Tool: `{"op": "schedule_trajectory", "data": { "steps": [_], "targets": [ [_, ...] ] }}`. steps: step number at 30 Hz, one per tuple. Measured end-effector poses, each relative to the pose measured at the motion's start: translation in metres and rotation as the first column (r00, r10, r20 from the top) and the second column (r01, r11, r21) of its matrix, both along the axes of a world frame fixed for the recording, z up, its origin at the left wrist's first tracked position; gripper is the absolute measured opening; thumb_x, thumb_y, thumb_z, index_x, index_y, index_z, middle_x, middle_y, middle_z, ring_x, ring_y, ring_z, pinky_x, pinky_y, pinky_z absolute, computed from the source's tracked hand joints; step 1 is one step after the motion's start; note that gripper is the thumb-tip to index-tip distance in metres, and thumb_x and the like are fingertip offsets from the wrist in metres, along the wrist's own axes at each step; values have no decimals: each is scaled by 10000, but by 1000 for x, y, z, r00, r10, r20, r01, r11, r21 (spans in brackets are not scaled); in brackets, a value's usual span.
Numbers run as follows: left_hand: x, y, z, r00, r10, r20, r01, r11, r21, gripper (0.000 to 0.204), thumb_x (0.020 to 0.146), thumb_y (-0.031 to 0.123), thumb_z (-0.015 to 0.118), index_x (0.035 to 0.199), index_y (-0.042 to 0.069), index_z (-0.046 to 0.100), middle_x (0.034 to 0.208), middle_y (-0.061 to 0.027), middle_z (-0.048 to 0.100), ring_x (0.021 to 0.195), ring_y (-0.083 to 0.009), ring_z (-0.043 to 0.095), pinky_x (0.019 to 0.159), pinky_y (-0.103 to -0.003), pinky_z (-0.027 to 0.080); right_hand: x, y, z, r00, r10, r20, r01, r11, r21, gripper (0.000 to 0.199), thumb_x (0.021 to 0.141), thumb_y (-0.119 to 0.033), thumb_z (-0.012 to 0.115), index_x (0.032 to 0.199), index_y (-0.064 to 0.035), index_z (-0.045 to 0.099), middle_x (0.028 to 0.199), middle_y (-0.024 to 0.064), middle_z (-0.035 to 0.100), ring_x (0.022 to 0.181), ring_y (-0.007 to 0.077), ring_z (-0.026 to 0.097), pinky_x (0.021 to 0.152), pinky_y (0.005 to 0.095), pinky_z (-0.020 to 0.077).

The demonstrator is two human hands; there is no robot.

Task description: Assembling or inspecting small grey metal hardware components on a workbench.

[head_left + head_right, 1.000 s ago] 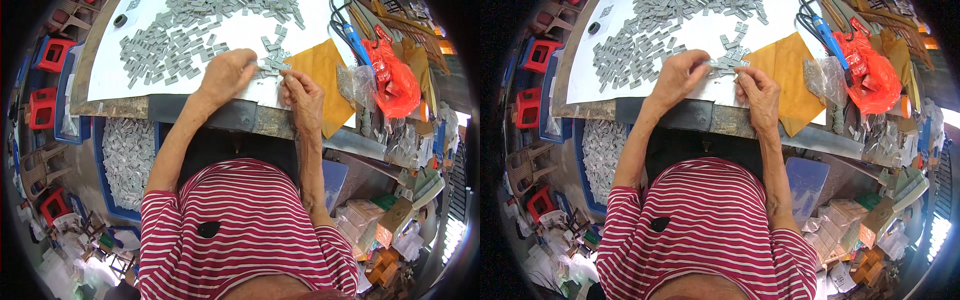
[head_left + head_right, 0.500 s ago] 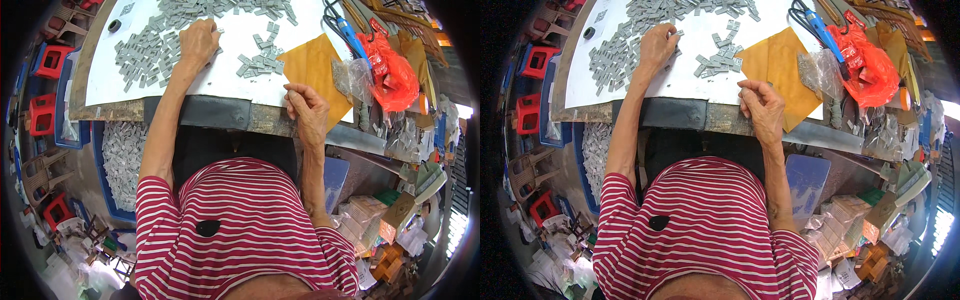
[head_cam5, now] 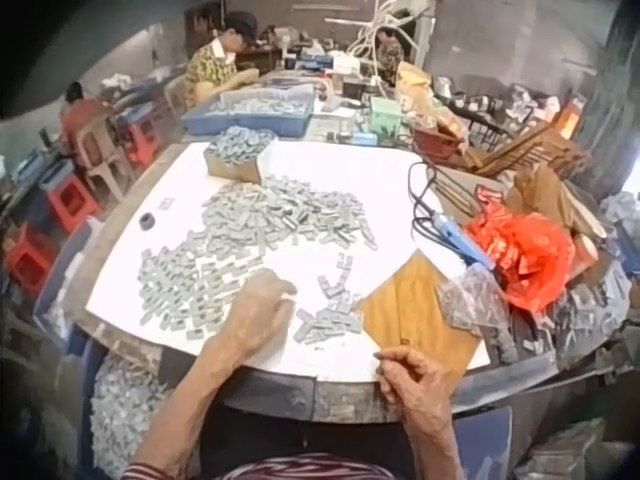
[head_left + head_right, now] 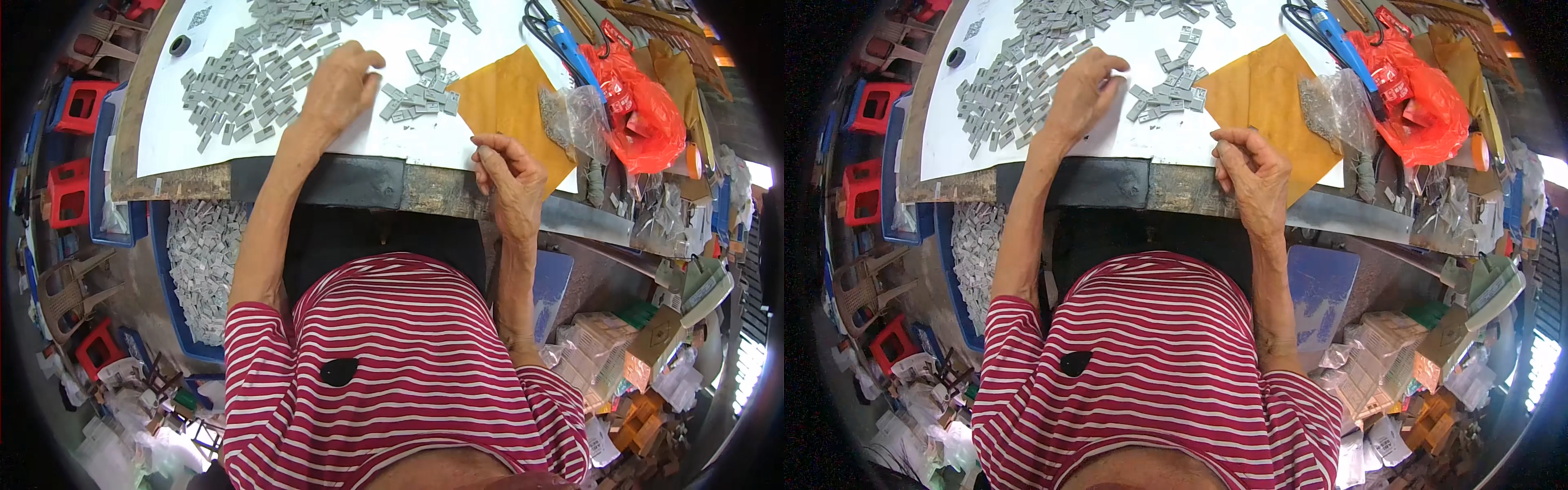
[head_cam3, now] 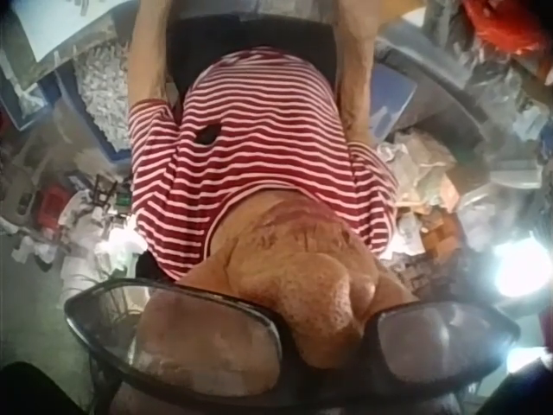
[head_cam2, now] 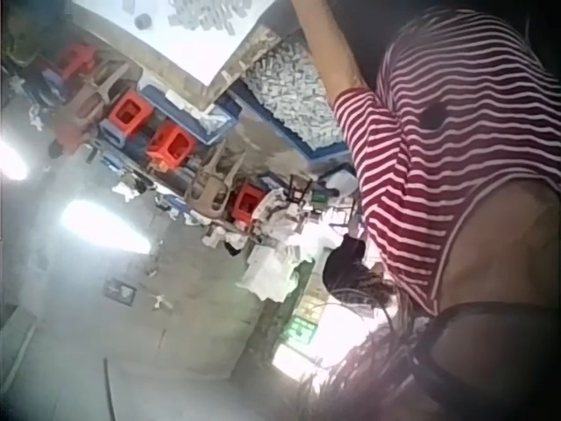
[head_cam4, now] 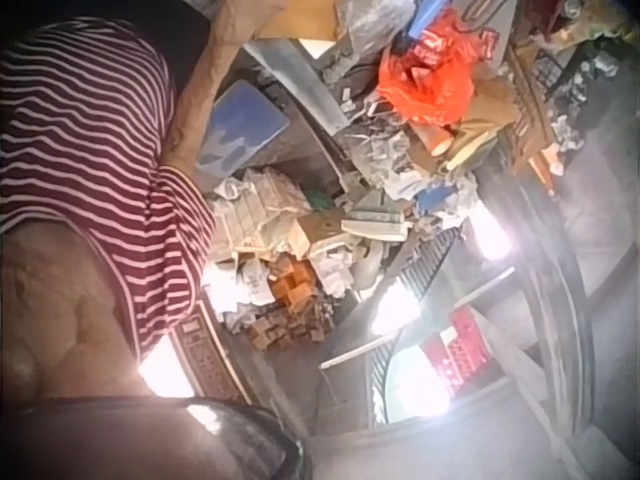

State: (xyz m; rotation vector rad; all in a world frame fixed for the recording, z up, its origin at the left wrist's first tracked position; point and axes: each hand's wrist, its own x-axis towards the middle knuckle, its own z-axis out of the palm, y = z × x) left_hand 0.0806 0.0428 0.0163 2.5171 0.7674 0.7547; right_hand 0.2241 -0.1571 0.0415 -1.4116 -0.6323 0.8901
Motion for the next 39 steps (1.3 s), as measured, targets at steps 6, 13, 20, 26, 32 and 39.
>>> {"op": "schedule_trajectory", "data": {
  "steps": [6,13,20,26,32,39],
  "targets": [
    [6,-15,-2,988,-111,-108,110,994,-14,150,747,6,588,893,37,608,852,-104,544,833,-245,549,717,-322,449,18,-11,12,990,-106,97,105,994,17,134,842,-35,534,922,58,588,678,34,537,531,48,458,450,171,343],
    [3,-14,-6,996,-83,-19,81,993,-91,131,728,22,584,854,7,551,837,-112,535,757,-246,544,657,-323,447,60,-17,-19,855,-123,504,196,976,-94,122,831,-57,551,898,23,615,702,13,561,553,45,472,478,185,368],
    [5,-19,-10,999,-29,20,31,991,-127,115,737,27,577,820,-14,509,757,-110,530,664,-223,535,618,-313,431,68,-5,-34,493,36,869,44,997,-66,94,810,-60,562,862,13,590,734,79,536,600,137,518,556,254,412],
    [0,-24,-9,996,32,89,-14,981,-195,85,728,4,557,798,-8,512,697,-133,552,656,-279,542,619,-360,435,67,0,-26,346,121,930,-53,993,-109,60,766,-32,565,819,-11,546,770,140,519,698,322,550,590,378,433],
    [-7,-28,-5,981,70,180,-12,953,-304,84,730,23,567,801,-12,538,702,-125,573,599,-229,547,574,-322,440,67,2,-18,159,205,966,-136,973,-184,71,773,-31,549,835,-13,518,776,141,490,663,328,545,580,397,439],
    [-10,-39,5,978,69,199,-12,962,-274,77,762,31,560,828,-9,553,712,-72,567,612,-148,512,582,-266,425,72,4,-23,95,241,966,-161,961,-224,106,748,9,568,834,-17,512,757,129,495,686,307,550,574,378,436]
  ]
}}
